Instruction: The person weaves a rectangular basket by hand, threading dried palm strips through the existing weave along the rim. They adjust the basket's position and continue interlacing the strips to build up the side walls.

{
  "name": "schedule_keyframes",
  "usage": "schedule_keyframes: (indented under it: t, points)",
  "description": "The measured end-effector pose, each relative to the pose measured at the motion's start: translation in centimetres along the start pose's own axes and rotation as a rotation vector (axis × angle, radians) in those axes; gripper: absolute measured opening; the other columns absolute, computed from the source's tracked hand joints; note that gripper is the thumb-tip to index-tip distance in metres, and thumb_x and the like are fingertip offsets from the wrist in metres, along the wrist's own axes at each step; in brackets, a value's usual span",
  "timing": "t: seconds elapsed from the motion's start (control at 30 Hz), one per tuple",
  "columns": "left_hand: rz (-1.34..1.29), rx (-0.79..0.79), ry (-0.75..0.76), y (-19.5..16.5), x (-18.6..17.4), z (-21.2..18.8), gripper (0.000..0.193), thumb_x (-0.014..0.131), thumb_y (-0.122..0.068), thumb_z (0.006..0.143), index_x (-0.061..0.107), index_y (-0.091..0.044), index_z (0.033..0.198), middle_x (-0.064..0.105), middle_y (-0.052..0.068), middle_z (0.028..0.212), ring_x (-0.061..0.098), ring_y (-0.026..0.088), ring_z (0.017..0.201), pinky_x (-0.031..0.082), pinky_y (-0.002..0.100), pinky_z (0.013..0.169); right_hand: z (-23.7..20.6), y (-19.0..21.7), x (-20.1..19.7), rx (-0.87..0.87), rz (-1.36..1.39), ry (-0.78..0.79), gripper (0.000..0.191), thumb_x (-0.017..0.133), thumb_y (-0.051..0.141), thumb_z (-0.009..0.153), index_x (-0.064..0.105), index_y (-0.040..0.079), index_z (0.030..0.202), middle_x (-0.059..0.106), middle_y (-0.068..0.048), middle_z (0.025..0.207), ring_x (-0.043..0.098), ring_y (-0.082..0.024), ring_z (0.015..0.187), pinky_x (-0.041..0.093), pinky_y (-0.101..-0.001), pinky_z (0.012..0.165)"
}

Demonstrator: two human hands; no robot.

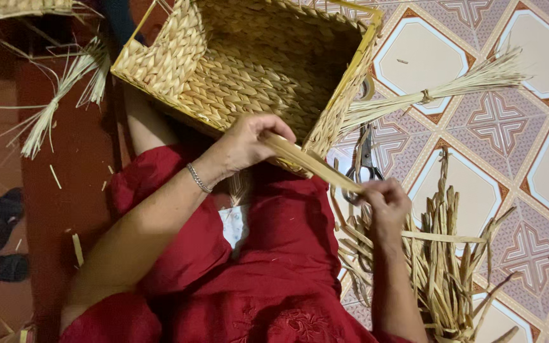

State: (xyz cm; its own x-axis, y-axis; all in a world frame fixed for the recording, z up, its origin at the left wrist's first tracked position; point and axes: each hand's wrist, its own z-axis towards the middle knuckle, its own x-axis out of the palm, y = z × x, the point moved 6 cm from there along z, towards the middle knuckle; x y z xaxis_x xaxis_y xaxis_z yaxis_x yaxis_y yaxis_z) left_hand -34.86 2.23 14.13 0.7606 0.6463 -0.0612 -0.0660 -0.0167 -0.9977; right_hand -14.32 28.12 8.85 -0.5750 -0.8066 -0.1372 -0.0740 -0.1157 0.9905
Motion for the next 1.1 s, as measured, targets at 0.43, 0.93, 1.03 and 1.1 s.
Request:
schedule_keyframes:
  t: [0.43, 0.93, 1.03, 1.1]
  points:
    - [0.261, 0.203, 0.013, -2.7, 0.6, -1.5, 0.017, 0.081, -0.019, 0.083, 0.077, -0.008, 0.096, 0.076, 0.002, 0.094, 0.071, 0.013, 0.091, 0.058, 0.034, 0.087, -6.4, -11.2, -21.4, 0.669, -1.266, -0.013, 0.014, 0.072, 0.022, 0.087, 0.067, 0.009, 0.085, 0.065, -0.007, 0.065, 0.051, -0.015, 0.053, 0.044, -0.0308, 0.051]
    - [0.456, 0.287, -0.111, -4.1, 1.1, -2.4, 0.037, 0.09, -0.026, 0.079, 0.07, -0.009, 0.105, 0.067, 0.0, 0.089, 0.062, 0.017, 0.088, 0.051, 0.036, 0.086, -2.4, 1.3, 2.7, -0.075, -0.459, 0.407, 0.03, 0.063, 0.015, 0.099, 0.07, 0.011, 0.128, 0.066, -0.008, 0.12, 0.064, -0.021, 0.108, 0.055, -0.036, 0.084]
    - [0.486, 0.417, -0.192, -4.6, 1.9, -3.2, 0.032, 0.089, -0.021, 0.08, 0.072, -0.008, 0.105, 0.066, 0.002, 0.092, 0.061, 0.02, 0.09, 0.051, 0.036, 0.084, -1.4, 5.8, 7.8, -0.313, -0.408, 0.452, 0.024, 0.067, 0.007, 0.097, 0.07, 0.003, 0.12, 0.068, -0.009, 0.102, 0.061, -0.022, 0.095, 0.049, -0.0349, 0.086]
    - [0.492, 0.508, -0.25, -4.8, 2.4, -3.8, 0.03, 0.087, -0.016, 0.082, 0.073, -0.007, 0.106, 0.064, 0.005, 0.095, 0.06, 0.023, 0.093, 0.052, 0.035, 0.084, -0.9, 7.6, 9.2, -0.362, -0.356, 0.437, 0.012, 0.07, 0.008, 0.095, 0.071, 0.003, 0.106, 0.068, -0.007, 0.091, 0.059, -0.02, 0.086, 0.047, -0.0345, 0.079]
